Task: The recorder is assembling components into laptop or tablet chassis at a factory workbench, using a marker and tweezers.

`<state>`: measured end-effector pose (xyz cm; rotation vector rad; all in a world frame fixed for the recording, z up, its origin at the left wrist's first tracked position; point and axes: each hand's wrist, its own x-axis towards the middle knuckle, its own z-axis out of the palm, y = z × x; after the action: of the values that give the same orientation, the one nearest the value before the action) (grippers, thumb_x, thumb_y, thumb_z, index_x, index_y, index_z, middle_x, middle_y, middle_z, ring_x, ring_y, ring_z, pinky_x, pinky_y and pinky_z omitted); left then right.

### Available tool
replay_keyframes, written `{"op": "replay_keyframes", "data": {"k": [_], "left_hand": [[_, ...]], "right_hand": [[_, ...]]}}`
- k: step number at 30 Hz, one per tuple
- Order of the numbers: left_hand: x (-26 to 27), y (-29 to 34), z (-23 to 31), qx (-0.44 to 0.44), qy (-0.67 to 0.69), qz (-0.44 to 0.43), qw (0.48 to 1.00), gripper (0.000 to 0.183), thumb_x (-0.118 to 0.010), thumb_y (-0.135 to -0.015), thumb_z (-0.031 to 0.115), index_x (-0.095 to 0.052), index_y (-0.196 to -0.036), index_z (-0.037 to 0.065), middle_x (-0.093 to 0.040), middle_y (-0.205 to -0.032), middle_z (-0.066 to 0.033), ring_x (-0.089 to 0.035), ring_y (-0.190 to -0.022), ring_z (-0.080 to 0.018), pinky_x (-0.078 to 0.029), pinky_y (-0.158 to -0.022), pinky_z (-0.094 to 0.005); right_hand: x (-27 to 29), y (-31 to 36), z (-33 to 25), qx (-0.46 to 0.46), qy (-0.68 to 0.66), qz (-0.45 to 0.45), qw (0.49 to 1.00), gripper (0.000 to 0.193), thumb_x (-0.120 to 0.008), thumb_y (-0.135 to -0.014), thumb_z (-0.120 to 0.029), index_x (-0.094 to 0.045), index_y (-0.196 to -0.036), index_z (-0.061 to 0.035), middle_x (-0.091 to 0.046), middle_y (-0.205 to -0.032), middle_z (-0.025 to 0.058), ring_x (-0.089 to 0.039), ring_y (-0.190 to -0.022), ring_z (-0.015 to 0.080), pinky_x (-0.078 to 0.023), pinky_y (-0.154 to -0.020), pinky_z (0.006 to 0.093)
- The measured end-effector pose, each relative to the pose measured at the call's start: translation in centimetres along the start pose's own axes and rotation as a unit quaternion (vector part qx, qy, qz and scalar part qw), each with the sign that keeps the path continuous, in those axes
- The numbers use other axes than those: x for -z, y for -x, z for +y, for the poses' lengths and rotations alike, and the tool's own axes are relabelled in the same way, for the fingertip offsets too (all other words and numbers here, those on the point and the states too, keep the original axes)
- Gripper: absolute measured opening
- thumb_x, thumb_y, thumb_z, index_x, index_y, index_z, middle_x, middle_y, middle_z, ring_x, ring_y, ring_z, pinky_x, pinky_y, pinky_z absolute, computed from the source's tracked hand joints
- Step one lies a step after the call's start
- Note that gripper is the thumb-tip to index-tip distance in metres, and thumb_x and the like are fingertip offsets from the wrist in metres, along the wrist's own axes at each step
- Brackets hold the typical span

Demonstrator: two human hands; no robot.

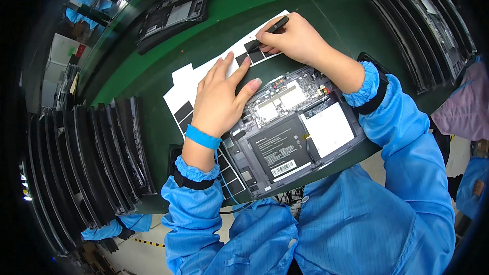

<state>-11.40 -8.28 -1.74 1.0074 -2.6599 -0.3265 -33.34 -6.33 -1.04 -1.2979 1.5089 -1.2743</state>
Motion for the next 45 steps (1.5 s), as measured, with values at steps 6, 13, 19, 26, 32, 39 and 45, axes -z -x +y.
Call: {"op": "replay_keyframes", "data": {"k": [6,13,19,26,32,39,45], "left_hand": [[-0.2,0.0,-0.1,-0.003,-0.002,0.013,1.000,0.055,-0.047,-0.095,0.053,-0.058,-0.133,0.015,-0.043,-0.145,-0.0196,-0.036,-0.136,-0.0370,-0.029,-0.108,-0.0477],[-0.2,0.1,0.3,0.022,0.011,0.010,1.000,0.056,-0.050,-0.091,0.057,-0.062,-0.128,0.016,-0.038,-0.147,-0.0185,-0.026,-0.138,-0.0419,-0.016,-0.109,-0.0634],[1.7,-0.1,1.9,0.038,0.086,0.153,0.984,0.019,-0.065,-0.087,0.023,-0.068,-0.094,0.006,-0.060,-0.107,-0.0125,-0.054,-0.104,-0.0302,-0.039,-0.087,-0.0462],[1.7,1.3,5.1,0.169,0.348,-0.026,0.922,0.020,-0.068,-0.087,0.018,-0.065,-0.086,-0.002,-0.064,-0.061,-0.0113,-0.059,-0.049,-0.0253,-0.044,-0.049,-0.0357],[1.0,0.7,5.4,0.199,0.353,-0.065,0.912,0.018,-0.071,-0.084,0.016,-0.066,-0.087,-0.001,-0.066,-0.068,-0.0116,-0.062,-0.053,-0.0219,-0.045,-0.050,-0.0335],[1.3,0.1,5.6,0.179,0.334,-0.112,0.919,0.014,-0.065,-0.090,0.009,-0.066,-0.089,-0.005,-0.061,-0.066,-0.0007,-0.052,-0.055,-0.0035,-0.039,-0.049,-0.0188],[1.8,-1.0,6.6,0.200,0.267,-0.111,0.936,0.019,-0.067,-0.088,0.013,-0.067,-0.080,-0.005,-0.062,-0.060,-0.0035,-0.051,-0.051,-0.0047,-0.038,-0.047,-0.0211]], "right_hand": [[-0.2,0.1,-0.2,0.028,0.050,-0.020,0.998,0.024,-0.065,-0.090,-0.014,-0.067,-0.102,0.0068,-0.070,-0.088,0.0149,-0.071,-0.082,0.0188,-0.057,-0.074,0.0280],[0.9,1.2,-1.8,0.034,-0.111,0.028,0.993,0.023,-0.065,-0.089,-0.013,-0.067,-0.099,0.0075,-0.070,-0.089,0.0166,-0.071,-0.082,0.0217,-0.058,-0.071,0.0277],[4.5,7.4,-3.2,-0.009,-0.070,0.015,0.997,0.022,-0.066,-0.089,-0.015,-0.066,-0.100,0.0041,-0.070,-0.083,0.0139,-0.072,-0.077,0.0187,-0.056,-0.067,0.0237],[4.6,8.6,-1.3,-0.064,-0.124,-0.022,0.990,0.019,-0.066,-0.089,-0.013,-0.064,-0.097,0.0039,-0.070,-0.082,0.0138,-0.072,-0.077,0.0174,-0.056,-0.067,0.0228],[4.7,8.8,-1.0,-0.067,-0.132,-0.033,0.988,0.018,-0.065,-0.089,-0.011,-0.064,-0.097,0.0052,-0.069,-0.083,0.0138,-0.072,-0.078,0.0188,-0.057,-0.069,0.0242],[4.6,9.1,-1.1,-0.063,-0.114,-0.028,0.991,0.017,-0.067,-0.088,-0.010,-0.065,-0.096,0.0046,-0.069,-0.082,0.0121,-0.071,-0.078,0.0166,-0.057,-0.069,0.0241],[4.0,9.3,-0.9,-0.045,-0.071,-0.017,0.996,0.015,-0.067,-0.088,-0.009,-0.064,-0.095,0.0040,-0.069,-0.082,0.0108,-0.071,-0.078,0.0156,-0.056,-0.066,0.0222]]}}
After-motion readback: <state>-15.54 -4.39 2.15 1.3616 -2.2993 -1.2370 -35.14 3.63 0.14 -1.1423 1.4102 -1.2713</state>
